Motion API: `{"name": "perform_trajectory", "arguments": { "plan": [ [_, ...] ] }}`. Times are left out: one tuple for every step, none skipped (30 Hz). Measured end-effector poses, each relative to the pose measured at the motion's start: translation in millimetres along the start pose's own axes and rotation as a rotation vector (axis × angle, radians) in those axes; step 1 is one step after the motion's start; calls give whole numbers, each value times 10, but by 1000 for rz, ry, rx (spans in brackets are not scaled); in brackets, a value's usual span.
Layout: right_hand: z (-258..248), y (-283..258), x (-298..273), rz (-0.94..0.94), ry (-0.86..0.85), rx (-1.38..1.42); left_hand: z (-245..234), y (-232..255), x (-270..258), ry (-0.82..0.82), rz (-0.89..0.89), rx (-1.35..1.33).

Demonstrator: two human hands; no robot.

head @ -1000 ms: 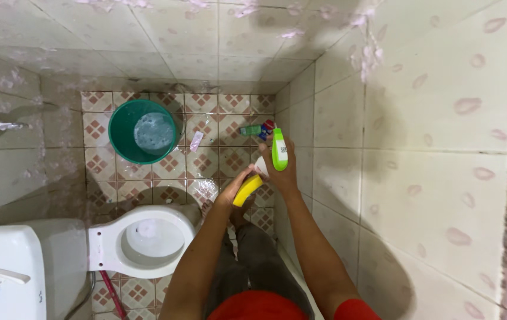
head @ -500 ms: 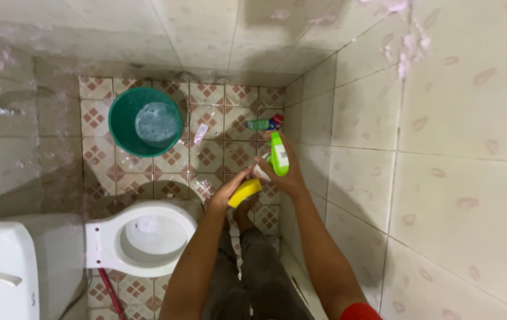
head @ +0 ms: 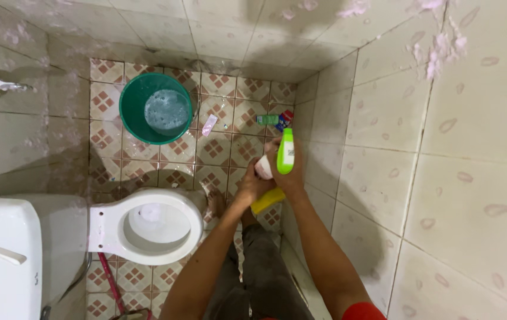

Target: The person cleans a bathroom by scrubbing the toilet bowl and surrounding floor with a sponge and brush, then rinses the area using a green scoop filled with water from a bucket. They also spray cleaning solution onto the toilet and walls.

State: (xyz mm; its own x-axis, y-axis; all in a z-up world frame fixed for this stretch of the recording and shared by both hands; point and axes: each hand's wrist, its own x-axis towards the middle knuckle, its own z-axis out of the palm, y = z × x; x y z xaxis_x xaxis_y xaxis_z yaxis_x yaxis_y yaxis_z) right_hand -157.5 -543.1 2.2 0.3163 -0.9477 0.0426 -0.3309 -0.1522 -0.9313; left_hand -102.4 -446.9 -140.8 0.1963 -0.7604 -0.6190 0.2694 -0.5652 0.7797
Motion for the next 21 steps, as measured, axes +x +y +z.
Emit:
{"name": "perform_trajectory", "arguments": {
  "plan": [
    [32, -58, 47, -47, -19, 5, -8, -11, -11, 22, 37, -35],
    [44, -106, 51, -83, -39, 7, 2, -43, -58, 41, 63, -70],
    [58, -141, 58, -119, -60, 10, 2, -55, -65, 67, 58, -60],
    [90, -163, 71, -158, -82, 14, -25, -51, -40, 97, 56, -50],
    [125, -171, 73, -197, -104, 19, -52, -49, -26, 126, 54, -39],
    [169, -165, 72, -135, -116, 43, -85, -50, -21, 142, 66, -31],
    [215, -146, 70, -72, -128, 67, -119, -55, -17, 159, 78, -23],
    [260, -118, 69, -10, -141, 91, -156, -62, -8, 176, 91, -14],
    [300, -89, 69, -53, -110, 52, -191, -71, 4, 181, 74, 22],
    [342, -68, 74, -97, -80, 14, -230, -81, 20, 188, 56, 58],
    [374, -59, 81, -141, -50, -25, -258, -95, 32, 196, 39, 94],
    [394, -67, 93, -126, -77, -29, -270, -104, 52, 195, 52, 62],
    [411, -89, 108, -111, -104, -33, -278, -107, 77, 195, 65, 31],
    [417, -121, 119, -95, -134, -39, -278, -114, 79, 196, 76, -4],
    [432, -155, 137, -156, -138, -34, -297, -112, 82, 213, 30, 22],
    [449, -183, 165, -217, -140, -30, -323, -94, 100, 228, -14, 47],
    [469, -203, 184, -279, -142, -26, -345, -75, 101, 244, -59, 72],
    [492, -210, 197, -277, -155, -42, -366, -58, 89, 270, 53, 49],
    [516, -201, 206, -276, -169, -58, -390, -40, 74, 295, 165, 27],
    [541, -182, 199, -273, -182, -74, -407, -24, 54, 320, 275, 5],
    [580, -160, 182, -234, -164, -73, -425, -4, 48, 318, 207, 25]
  ]
}}
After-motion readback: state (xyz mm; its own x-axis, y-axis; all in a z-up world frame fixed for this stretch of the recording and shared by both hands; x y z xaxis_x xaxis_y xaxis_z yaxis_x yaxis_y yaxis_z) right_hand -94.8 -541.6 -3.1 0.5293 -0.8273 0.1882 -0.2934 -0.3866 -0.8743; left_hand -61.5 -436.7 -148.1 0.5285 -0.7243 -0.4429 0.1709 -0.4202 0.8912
